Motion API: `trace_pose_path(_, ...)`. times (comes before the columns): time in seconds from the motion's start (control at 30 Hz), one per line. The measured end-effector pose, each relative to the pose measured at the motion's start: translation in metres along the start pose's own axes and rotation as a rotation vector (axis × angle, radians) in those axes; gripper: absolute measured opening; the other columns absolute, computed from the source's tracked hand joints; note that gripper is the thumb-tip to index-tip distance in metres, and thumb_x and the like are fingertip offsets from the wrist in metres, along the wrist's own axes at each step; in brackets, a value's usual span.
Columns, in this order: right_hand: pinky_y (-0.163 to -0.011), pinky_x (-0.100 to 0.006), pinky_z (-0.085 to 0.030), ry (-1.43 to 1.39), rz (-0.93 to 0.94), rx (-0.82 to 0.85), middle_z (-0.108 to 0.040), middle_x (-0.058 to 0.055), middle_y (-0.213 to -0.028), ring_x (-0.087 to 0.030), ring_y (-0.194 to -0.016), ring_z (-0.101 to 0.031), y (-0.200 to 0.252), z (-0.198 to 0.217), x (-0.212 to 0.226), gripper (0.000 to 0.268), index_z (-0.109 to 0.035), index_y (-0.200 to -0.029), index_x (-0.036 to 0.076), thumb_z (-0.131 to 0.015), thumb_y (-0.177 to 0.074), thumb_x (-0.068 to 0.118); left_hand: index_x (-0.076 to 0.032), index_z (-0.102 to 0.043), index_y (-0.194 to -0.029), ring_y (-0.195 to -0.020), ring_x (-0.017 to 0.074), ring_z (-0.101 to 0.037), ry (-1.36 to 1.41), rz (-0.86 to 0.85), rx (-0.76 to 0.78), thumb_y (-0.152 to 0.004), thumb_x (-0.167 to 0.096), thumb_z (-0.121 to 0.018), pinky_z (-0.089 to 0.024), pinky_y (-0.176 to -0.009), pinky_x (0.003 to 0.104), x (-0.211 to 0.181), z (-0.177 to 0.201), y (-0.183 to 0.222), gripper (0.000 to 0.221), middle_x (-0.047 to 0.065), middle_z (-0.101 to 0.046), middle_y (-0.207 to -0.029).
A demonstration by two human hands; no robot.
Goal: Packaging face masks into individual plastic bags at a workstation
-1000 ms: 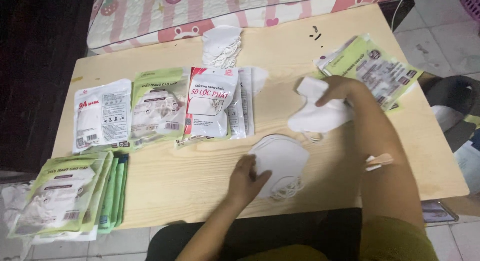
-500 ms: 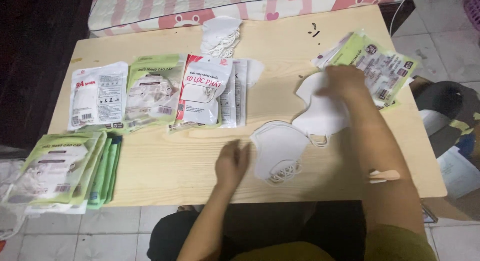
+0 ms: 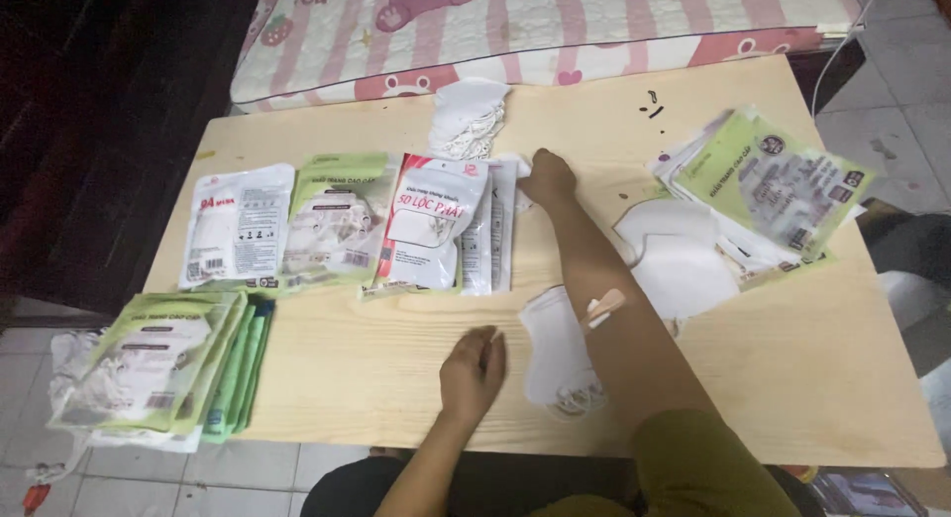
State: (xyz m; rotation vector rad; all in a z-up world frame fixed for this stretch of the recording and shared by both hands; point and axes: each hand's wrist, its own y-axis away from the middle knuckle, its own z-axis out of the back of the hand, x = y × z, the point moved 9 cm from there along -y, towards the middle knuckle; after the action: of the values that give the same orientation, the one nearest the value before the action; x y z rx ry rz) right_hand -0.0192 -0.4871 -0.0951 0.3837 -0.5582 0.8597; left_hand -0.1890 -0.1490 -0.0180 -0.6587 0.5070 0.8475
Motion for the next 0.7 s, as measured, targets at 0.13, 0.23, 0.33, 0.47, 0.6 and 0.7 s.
trace_pose_path(0.13, -0.085, -0.048, -0.058, 0.211, -0.118, 0.105, -0.07, -0.013, -0.118, -0.037, -0.112, -0.067, -0.022, 0.01, -0.03, 0.03, -0.07, -0.113, 0.009, -0.061, -0.086, 0.019, -0.005, -0.072, -0.109, -0.086, 0.0209, -0.074, 0.157, -0.068, 0.009, -0.097, -0.026, -0.065, -0.058, -0.074, 0.032, 0.015, -0.01, 0.006, 0.025, 0.008, -0.076, -0.107)
trace_pose_path(0.23, -0.068, -0.041, -0.057, 0.384, -0.031, 0.237, -0.073, -0.011, -0.095, -0.032, -0.091, -0.072, -0.002, 0.067, -0.052, 0.029, -0.076, -0.093, 0.01, -0.072, -0.07, 0.028, -0.005, -0.071, -0.106, -0.095, 0.0242, -0.074, 0.23, -0.092, 0.022, -0.098, -0.023, -0.064, -0.058, -0.082, 0.033, 0.02, -0.011, 0.005, 0.021, 0.01, -0.076, -0.108)
trace_pose_path(0.33, -0.057, -0.037, -0.053, 0.139, -0.083, 0.571, -0.067, -0.009, -0.097, -0.023, -0.085, -0.064, 0.055, 0.126, -0.048, 0.026, -0.072, -0.106, 0.009, -0.073, -0.081, 0.014, -0.009, -0.073, -0.11, -0.066, 0.0147, -0.064, 0.245, 0.046, 0.071, -0.095, -0.028, -0.068, -0.055, -0.069, 0.03, 0.036, -0.019, 0.006, 0.025, 0.0, -0.07, -0.081)
trace_pose_path(0.47, -0.089, -0.037, -0.048, 0.513, -0.108, 0.499, -0.072, -0.006, -0.119, -0.027, -0.11, -0.065, 0.057, 0.152, -0.039, 0.075, -0.074, -0.116, 0.011, -0.076, -0.066, 0.066, -0.008, -0.074, -0.108, -0.077, 0.0159, -0.072, 0.29, 0.111, 0.145, -0.095, -0.031, -0.067, -0.058, -0.07, 0.029, 0.036, -0.023, 0.005, 0.027, 0.005, -0.076, -0.107)
trace_pose_path(0.6, -0.06, -0.021, -0.054, -0.607, -0.179, 0.025, -0.076, 0.001, -0.114, -0.004, -0.08, -0.066, -0.012, 0.099, -0.026, 0.04, -0.064, -0.114, 0.019, -0.082, -0.085, 0.04, -0.005, -0.073, -0.108, -0.07, 0.0221, -0.07, 0.257, 0.042, 0.176, -0.095, -0.032, -0.067, -0.057, -0.067, 0.035, 0.028, -0.026, 0.001, 0.031, 0.009, -0.074, -0.098)
trace_pose_path(0.7, -0.068, -0.039, -0.068, -0.786, -0.311, 0.123, -0.054, -0.01, -0.143, -0.027, -0.107, -0.07, -0.033, 0.05, 0.023, 0.096, -0.042, -0.15, 0.008, -0.077, -0.077, 0.059, -0.006, -0.074, -0.108, -0.077, 0.0197, -0.072, 0.276, 0.121, 0.205, -0.094, -0.032, -0.068, -0.058, -0.072, 0.032, 0.032, -0.024, 0.001, 0.03, 0.007, -0.075, -0.102)
